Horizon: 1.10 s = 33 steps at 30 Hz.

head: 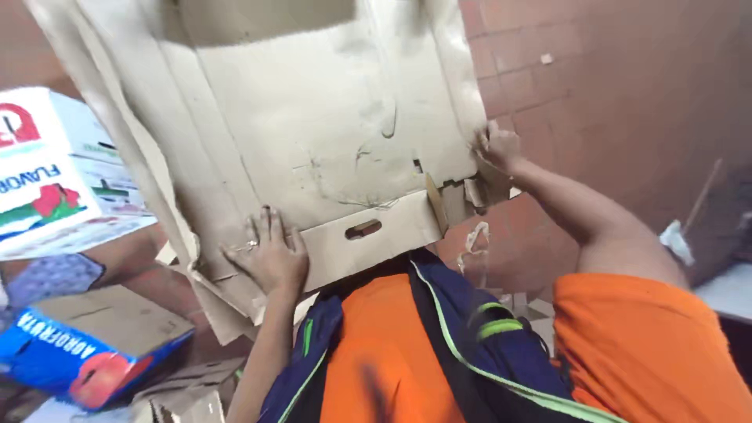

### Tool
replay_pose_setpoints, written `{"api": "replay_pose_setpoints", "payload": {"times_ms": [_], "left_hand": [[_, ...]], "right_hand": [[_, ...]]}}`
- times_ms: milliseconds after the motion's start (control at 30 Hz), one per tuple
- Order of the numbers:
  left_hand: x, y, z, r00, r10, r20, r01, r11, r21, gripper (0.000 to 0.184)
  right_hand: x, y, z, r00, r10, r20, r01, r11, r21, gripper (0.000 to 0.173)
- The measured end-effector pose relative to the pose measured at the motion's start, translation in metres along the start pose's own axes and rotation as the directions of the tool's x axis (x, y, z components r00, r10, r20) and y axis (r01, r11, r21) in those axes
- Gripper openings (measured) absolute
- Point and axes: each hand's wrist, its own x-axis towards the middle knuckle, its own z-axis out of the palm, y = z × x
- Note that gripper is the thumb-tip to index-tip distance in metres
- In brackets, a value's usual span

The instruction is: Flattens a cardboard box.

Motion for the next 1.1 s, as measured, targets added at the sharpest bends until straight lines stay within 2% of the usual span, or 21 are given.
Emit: {"api": "replay_pose_setpoints", "payload": {"times_ms": [67, 133, 167, 233, 267, 333, 400, 467, 500, 633, 733, 833, 967, 1100], "left_hand": [[-0.008, 0.001, 0.011, 0.986, 0.051, -0.159, -0.064, 0.995, -0.08, 0.052], [-0.017, 0.0, 0.017, 0.908, 0.236, -0.347, -0.301, 0.943, -0.146, 0.037], [-0.018, 0.004, 0.014, 0.859, 0.352, -0.372, -0.44, 0.88, -0.182, 0.032], [-0.02, 0.012, 0.005, 0.8, 0.541, -0.259, -0.598, 0.75, -0.282, 0.03], [-0.02, 0.02, -0.002, 0.776, 0.611, -0.156, -0.623, 0.704, -0.343, 0.032], [-0.019, 0.046, -0.02, 0.725, 0.686, 0.057, -0.614, 0.682, -0.396, 0.042], [-0.025, 0.08, -0.033, 0.701, 0.675, 0.231, -0.574, 0.726, -0.378, 0.061], [-0.033, 0.11, -0.035, 0.683, 0.601, 0.415, -0.499, 0.799, -0.336, 0.085], [-0.034, 0.121, -0.032, 0.681, 0.564, 0.467, -0.473, 0.825, -0.309, 0.091], [-0.036, 0.148, -0.021, 0.72, 0.491, 0.49, -0.447, 0.869, -0.215, 0.081], [-0.041, 0.163, -0.045, 0.722, 0.487, 0.491, -0.404, 0.873, -0.272, 0.077], [-0.055, 0.17, -0.039, 0.74, 0.519, 0.428, -0.426, 0.854, -0.3, 0.075], [-0.065, 0.173, -0.014, 0.753, 0.477, 0.453, -0.402, 0.879, -0.258, 0.074], [-0.062, 0.169, -0.027, 0.755, 0.448, 0.48, -0.379, 0.894, -0.238, 0.068]], "right_hand": [[0.016, 0.013, 0.015, 0.996, -0.076, -0.043, 0.075, 0.997, -0.013, 0.066], [0.022, 0.019, 0.035, 0.997, -0.064, -0.035, 0.064, 0.998, -0.006, 0.065], [0.026, 0.017, 0.036, 0.999, -0.049, -0.008, 0.049, 0.999, -0.019, 0.065], [0.028, 0.001, 0.02, 0.996, -0.043, 0.075, 0.048, 0.997, -0.067, 0.063], [0.023, -0.007, 0.008, 0.993, -0.02, 0.113, 0.028, 0.998, -0.063, 0.062], [0.015, -0.013, -0.014, 0.994, 0.018, 0.104, -0.018, 1.0, -0.005, 0.069], [0.014, -0.01, -0.023, 0.996, -0.004, 0.09, -0.01, 0.989, 0.148, 0.073], [0.014, -0.009, -0.03, 0.986, -0.007, 0.164, -0.044, 0.951, 0.305, 0.082], [0.017, -0.008, -0.031, 0.982, -0.018, 0.19, -0.052, 0.933, 0.355, 0.082], [0.023, 0.008, -0.044, 0.97, -0.173, 0.17, 0.058, 0.847, 0.529, 0.062], [0.018, 0.021, -0.075, 0.967, -0.209, 0.142, 0.106, 0.846, 0.523, 0.058], [0.013, 0.028, -0.085, 0.96, -0.235, 0.152, 0.112, 0.821, 0.561, 0.051], [0.018, 0.034, -0.06, 0.959, -0.207, 0.193, 0.058, 0.81, 0.583, 0.056], [0.008, 0.027, -0.072, 0.963, -0.214, 0.162, 0.049, 0.733, 0.678, 0.055]]}}
